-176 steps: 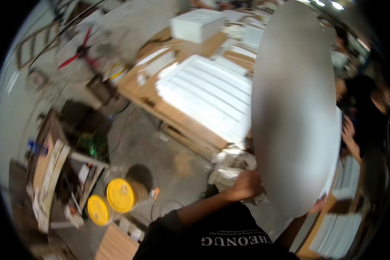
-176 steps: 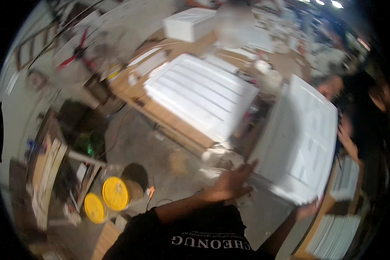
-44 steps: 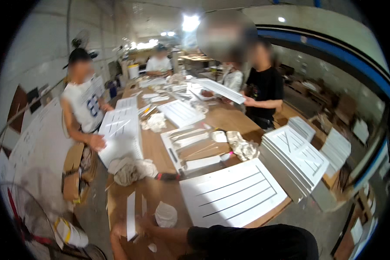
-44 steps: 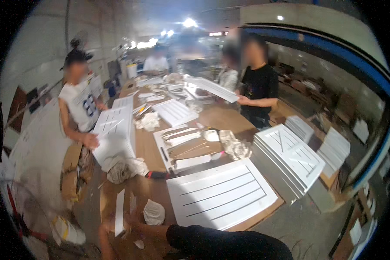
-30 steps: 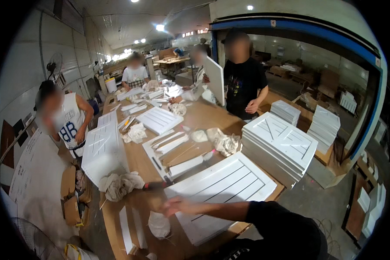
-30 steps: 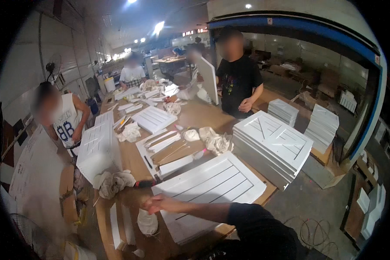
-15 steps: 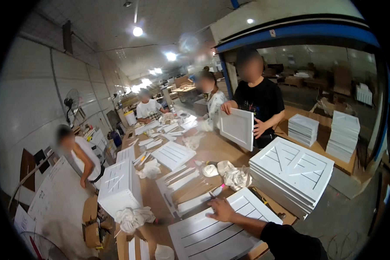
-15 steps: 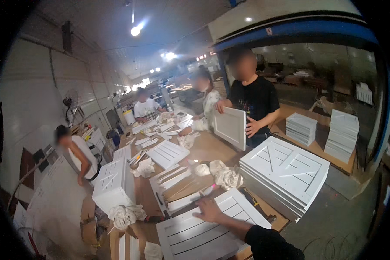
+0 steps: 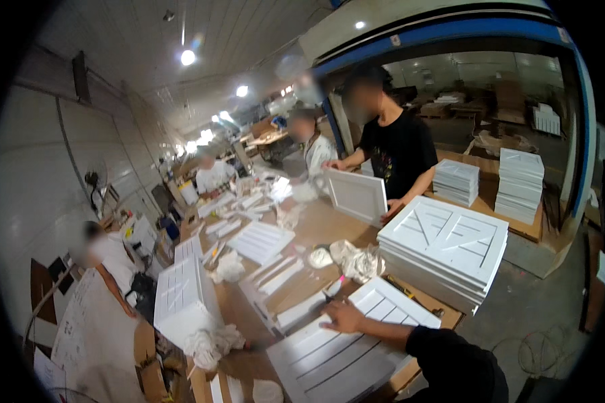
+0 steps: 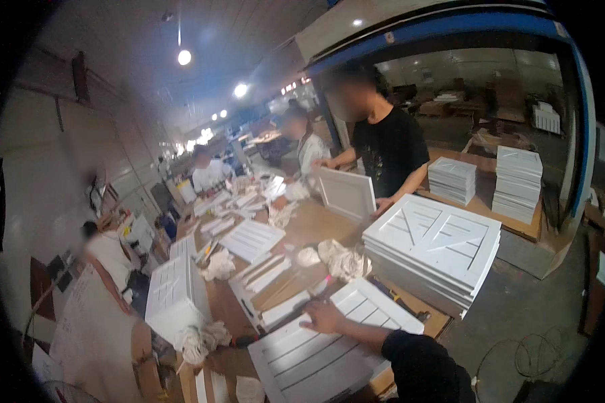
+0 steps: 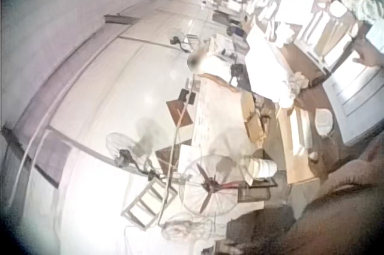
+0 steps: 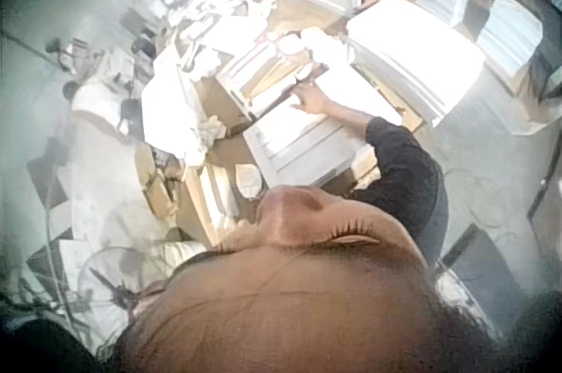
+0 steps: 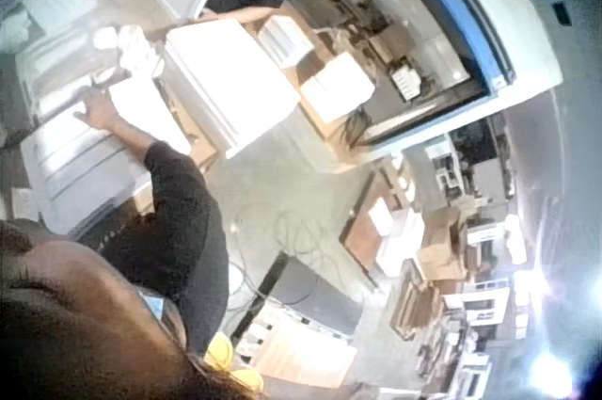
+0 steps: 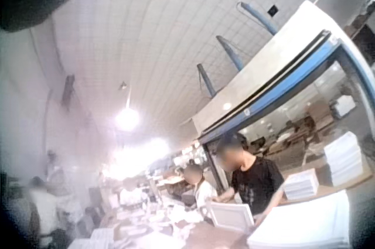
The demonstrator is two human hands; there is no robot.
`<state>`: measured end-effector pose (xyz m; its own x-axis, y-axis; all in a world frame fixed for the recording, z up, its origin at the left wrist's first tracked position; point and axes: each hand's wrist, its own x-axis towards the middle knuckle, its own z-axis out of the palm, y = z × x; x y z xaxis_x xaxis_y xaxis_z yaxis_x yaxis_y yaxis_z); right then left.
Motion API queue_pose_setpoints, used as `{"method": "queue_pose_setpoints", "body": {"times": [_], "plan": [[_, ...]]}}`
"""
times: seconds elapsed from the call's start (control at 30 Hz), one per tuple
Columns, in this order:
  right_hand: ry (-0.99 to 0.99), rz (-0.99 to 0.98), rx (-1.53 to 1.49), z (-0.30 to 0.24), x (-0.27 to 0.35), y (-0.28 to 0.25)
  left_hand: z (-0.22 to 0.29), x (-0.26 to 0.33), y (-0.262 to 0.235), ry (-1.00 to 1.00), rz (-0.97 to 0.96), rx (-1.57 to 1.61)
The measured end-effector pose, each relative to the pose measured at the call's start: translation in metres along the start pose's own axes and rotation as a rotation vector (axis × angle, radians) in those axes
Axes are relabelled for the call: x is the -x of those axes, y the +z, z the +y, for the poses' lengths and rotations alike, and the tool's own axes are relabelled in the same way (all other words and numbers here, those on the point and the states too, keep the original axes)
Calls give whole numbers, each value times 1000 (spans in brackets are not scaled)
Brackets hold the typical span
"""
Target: The person fits wooden strips onto white panels, trims the material with a utility knife, and wipes the surfaces with a cloth.
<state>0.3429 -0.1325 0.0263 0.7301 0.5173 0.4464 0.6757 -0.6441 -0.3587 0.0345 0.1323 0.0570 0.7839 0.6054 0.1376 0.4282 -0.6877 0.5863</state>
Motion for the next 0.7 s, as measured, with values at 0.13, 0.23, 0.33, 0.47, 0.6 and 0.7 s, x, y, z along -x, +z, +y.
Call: {"method": "queue_pose_setpoints", "body": {"times": [0.13, 0.23, 0.33, 0.47, 0.6, 0.7], "plan": [[4, 25, -17, -3, -11, 1, -20, 23, -36, -28, 6, -112], [-131, 75, -146, -20, -30, 13, -75, 52, -24, -120, 194, -87], [57, 19, -121, 13, -8, 14, -146, 52, 78, -321, 441, 350], [-15, 89, -152, -20, -13, -8, -116, 43, 30, -293, 396, 183], [-24, 232, -185, 7, -17, -6, -144, 16, 51, -88, 386, 52], [-11, 125, -29, -7, -18, -10, -111, -25, 29, 18, 344, 125]]}}
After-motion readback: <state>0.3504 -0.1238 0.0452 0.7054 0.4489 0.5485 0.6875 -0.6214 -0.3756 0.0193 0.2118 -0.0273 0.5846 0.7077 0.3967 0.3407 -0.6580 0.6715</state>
